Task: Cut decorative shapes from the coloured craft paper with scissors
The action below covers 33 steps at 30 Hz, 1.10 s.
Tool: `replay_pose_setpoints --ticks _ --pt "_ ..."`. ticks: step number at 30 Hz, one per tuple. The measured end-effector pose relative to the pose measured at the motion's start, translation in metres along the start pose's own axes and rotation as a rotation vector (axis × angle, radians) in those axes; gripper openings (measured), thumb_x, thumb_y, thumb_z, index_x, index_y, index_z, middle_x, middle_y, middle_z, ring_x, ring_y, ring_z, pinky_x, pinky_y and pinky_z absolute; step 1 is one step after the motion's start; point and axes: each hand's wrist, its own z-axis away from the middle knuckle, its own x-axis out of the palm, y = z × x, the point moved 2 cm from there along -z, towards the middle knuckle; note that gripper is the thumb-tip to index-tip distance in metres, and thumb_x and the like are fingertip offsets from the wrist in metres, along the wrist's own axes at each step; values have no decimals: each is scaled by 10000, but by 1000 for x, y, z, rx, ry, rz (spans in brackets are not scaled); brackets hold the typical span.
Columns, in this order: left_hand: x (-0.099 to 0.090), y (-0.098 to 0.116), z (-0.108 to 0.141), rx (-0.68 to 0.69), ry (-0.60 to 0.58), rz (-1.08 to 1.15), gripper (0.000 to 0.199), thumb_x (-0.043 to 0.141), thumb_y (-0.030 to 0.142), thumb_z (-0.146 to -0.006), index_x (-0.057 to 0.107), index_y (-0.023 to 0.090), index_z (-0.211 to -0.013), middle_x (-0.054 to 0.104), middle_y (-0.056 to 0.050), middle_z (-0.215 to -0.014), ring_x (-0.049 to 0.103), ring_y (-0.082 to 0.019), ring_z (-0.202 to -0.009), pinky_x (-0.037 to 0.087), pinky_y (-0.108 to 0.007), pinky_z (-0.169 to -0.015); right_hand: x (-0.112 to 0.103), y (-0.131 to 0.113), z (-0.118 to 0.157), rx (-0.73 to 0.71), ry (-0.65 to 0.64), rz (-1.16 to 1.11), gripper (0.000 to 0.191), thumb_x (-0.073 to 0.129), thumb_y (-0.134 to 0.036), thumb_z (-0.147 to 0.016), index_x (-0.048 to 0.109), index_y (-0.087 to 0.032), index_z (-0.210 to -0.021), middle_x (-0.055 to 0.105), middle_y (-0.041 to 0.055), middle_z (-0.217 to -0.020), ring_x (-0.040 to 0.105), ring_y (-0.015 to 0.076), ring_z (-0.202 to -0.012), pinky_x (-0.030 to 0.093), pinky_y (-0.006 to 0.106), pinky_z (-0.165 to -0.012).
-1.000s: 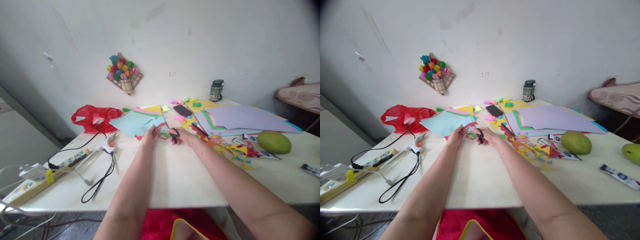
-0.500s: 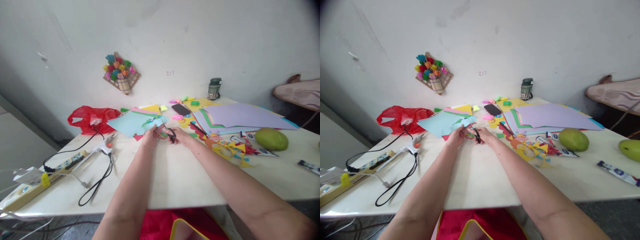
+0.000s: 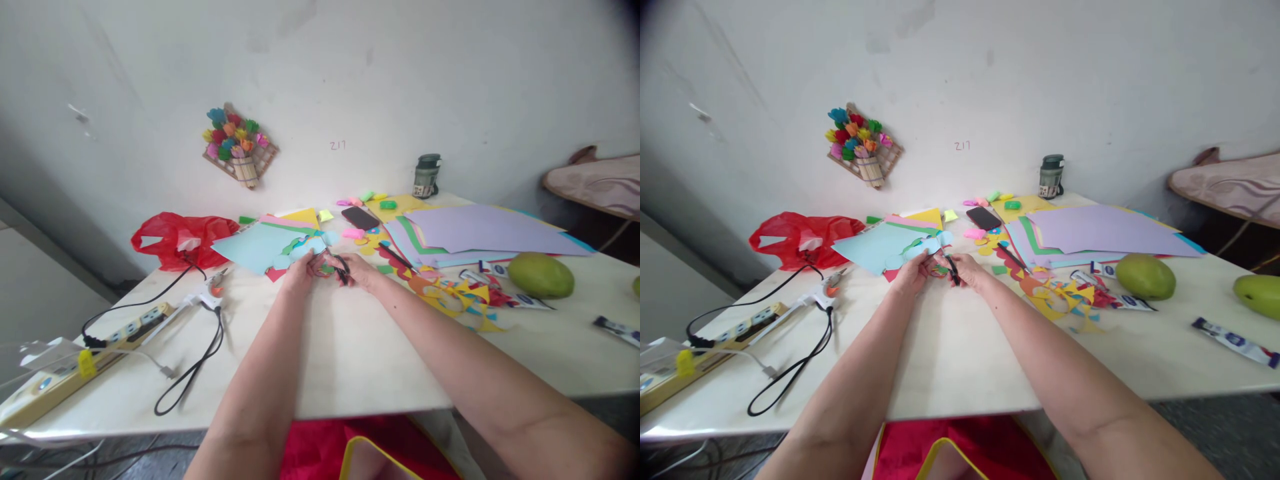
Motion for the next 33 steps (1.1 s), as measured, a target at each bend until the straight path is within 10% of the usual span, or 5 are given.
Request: replay_pose_setpoints --ticks 33 --pt "-1 1 1 5 28 35 136 534 98 -776 556 117 -909 672 -68 -800 662 -160 -785 535 -232 -695 3 -3 2 3 3 17 417 641 -554 -655 519 -160 -719 504 -45 -493 447 41 -345 235 142 -277"
